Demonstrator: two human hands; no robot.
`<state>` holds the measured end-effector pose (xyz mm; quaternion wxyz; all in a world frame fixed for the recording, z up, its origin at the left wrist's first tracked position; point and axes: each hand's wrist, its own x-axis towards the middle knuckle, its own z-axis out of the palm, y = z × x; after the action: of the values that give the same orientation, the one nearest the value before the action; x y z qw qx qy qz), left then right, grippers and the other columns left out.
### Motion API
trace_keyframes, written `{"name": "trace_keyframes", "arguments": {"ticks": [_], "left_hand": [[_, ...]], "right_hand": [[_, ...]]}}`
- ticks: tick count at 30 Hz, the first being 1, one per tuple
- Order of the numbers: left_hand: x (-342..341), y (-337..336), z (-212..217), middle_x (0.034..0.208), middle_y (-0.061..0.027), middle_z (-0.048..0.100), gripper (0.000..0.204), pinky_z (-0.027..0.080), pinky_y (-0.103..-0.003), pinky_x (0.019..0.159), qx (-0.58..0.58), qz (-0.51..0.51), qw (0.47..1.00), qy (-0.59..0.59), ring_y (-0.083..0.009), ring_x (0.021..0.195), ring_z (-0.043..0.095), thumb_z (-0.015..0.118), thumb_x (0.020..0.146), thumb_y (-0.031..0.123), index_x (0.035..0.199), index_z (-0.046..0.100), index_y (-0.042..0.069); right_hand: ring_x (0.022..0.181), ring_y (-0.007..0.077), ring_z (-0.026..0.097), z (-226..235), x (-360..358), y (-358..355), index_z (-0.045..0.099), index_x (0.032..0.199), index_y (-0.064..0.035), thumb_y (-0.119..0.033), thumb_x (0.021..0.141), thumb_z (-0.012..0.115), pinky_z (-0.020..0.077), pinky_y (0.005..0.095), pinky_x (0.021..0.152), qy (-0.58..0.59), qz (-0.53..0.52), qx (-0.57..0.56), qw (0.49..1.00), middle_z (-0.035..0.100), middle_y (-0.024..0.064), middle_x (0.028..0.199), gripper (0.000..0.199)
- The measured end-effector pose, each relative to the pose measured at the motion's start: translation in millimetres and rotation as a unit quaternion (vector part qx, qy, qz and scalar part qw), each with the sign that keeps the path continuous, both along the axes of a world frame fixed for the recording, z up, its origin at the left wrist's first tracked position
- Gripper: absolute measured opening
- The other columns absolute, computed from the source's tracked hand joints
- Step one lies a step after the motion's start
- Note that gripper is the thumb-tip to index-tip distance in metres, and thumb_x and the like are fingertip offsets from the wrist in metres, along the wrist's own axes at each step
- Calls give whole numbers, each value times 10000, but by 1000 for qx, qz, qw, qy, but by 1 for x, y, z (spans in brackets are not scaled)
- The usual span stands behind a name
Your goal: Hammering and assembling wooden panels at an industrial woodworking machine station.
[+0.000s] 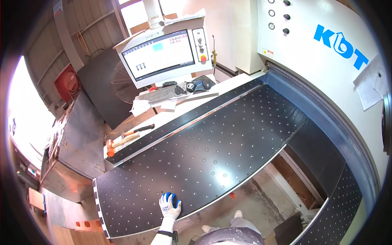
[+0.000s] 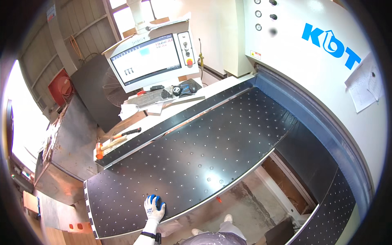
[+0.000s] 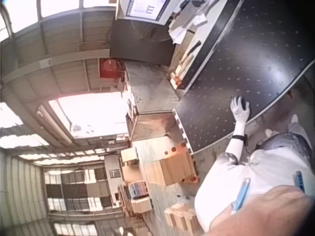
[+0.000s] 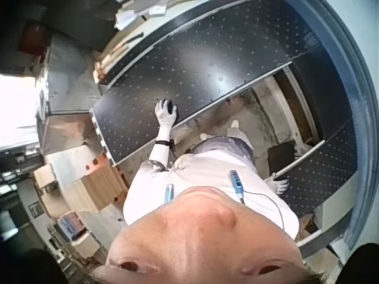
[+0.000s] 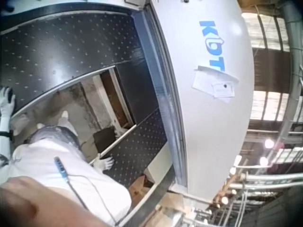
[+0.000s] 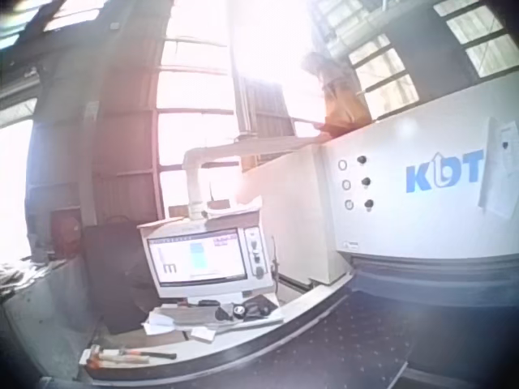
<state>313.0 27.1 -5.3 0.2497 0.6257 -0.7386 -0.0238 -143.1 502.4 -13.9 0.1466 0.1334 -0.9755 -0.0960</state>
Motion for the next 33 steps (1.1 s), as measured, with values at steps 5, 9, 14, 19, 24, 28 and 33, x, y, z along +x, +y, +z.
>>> {"name": "trace_keyframes", "arguments": {"ticks": [5,9,14,19,24,28,33], "left_hand": [[1,0,3,1360,-147,548,517,295,-572,1156,21,15,999,-41,-388,1334,459,768,790,360,1231,609,143],[-6,-2,8,1371,-159,540,510,296,-566,1155,32,24,998,-56,-406,1336,450,747,803,341,1245,599,132],[-13,-1,-5,1387,-218,497,577,285,-590,1146,27,38,995,-90,-452,1343,413,731,808,336,1289,540,80],[-60,-37,5,1423,-288,422,731,249,-641,1144,91,-119,982,-115,-498,1362,363,722,821,426,1377,458,32],[-163,-94,12,1419,-273,455,730,240,-607,1170,66,-232,966,-88,-457,1380,365,696,848,505,1374,519,31],[-224,-119,9,1468,-246,458,719,199,-593,1196,63,-246,963,-84,-438,1419,353,638,890,521,1409,526,36],[-254,-132,15,1553,-224,398,728,126,-577,1242,121,-299,945,-55,-396,1491,294,600,919,533,1468,490,68]], "right_hand": [[1261,432,533,-4,-25,-21,508,1446,-82,-848,843,475,434,593,992,-9,24,-11,1000,529,205,1437,976],[1263,435,531,2,-41,-23,506,1449,-79,-846,851,464,433,593,994,-8,26,-8,1000,530,206,1436,974],[1266,438,529,7,-43,-25,504,1452,-75,-844,861,449,430,594,996,1,15,-17,1000,530,208,1435,971],[1269,442,527,18,-14,-21,502,1455,-71,-842,871,435,428,594,998,29,-15,-18,999,530,209,1434,969],[1271,445,525,27,17,-14,501,1457,-68,-840,879,424,427,595,999,82,-44,-24,995,531,210,1433,968],[1300,466,494,11,7,4,444,1497,-53,-777,903,488,415,609,1022,40,10,-2,999,496,250,1456,938],[1310,483,476,0,12,1,425,1485,-22,-671,892,616,427,610,1036,-41,-98,-10,994,447,310,1478,899]]}}
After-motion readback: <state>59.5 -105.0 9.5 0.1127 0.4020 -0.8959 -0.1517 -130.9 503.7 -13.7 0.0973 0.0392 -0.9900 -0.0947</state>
